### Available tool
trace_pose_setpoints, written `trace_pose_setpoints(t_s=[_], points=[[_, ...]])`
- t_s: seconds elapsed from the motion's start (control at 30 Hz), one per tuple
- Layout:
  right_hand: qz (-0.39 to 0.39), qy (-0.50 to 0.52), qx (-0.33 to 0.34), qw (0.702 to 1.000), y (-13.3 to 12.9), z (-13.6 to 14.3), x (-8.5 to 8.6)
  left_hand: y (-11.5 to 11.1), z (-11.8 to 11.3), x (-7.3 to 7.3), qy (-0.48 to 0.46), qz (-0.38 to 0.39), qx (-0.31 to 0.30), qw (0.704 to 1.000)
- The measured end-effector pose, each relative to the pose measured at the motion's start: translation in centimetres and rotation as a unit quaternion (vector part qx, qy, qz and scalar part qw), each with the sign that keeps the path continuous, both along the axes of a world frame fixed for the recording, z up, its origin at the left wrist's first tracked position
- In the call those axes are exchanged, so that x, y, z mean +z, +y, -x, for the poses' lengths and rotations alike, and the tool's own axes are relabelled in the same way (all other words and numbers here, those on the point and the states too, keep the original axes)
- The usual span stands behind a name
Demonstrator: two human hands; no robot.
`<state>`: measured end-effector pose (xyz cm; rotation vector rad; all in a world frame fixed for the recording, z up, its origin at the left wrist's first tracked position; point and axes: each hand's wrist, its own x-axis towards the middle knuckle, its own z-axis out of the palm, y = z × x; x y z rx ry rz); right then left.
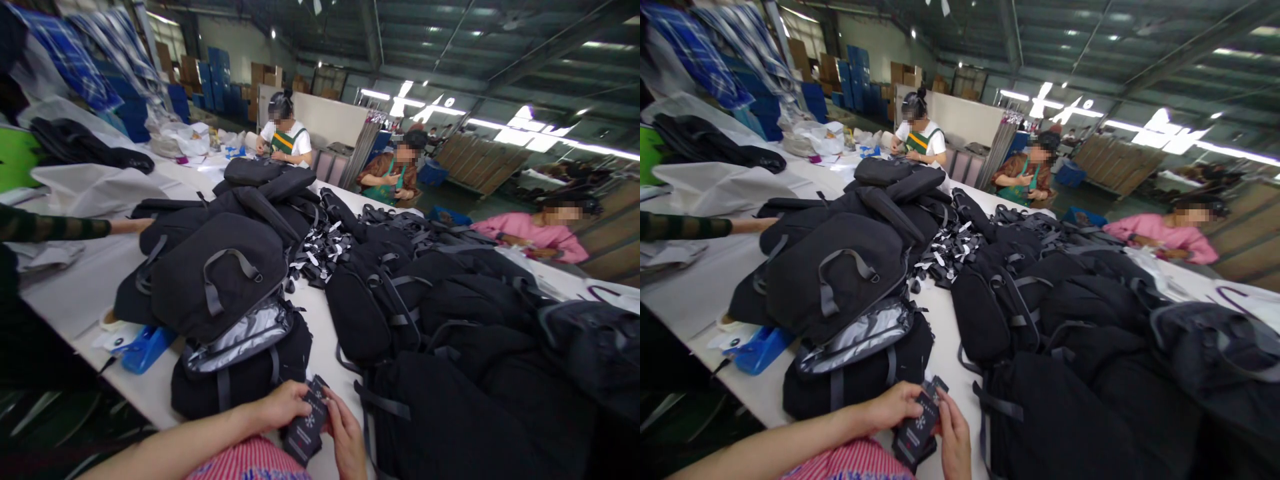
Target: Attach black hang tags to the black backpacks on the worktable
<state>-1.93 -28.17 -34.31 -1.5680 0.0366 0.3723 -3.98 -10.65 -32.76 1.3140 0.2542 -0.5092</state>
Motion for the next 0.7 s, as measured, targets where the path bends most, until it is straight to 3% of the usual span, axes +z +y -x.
trace_pose_setpoints(t_s=[0.23, 0.43, 0.57, 0.7], points=[[-0.049, 0.058, -0.009, 0.997, -1.0, 0.5, -0.8, -0.1, 0.0, 0.3, 0.008, 0.027, 0.0, 1.0], [0.105, -0.02, 0.028, 0.994, -2.4, -0.8, -3.5, 0.1, 0.1, 0.0, 0.017, -0.03, -0.014, 0.999], [0.158, -0.059, 0.034, 0.985, -2.9, -1.6, -4.6, 1.7, 1.0, 1.4, 0.006, -0.029, -0.024, 0.999], [0.215, -0.122, -0.023, 0.969, -2.9, -1.7, -4.3, 4.4, 0.9, 3.4, -0.03, -0.041, 0.058, 0.997]])
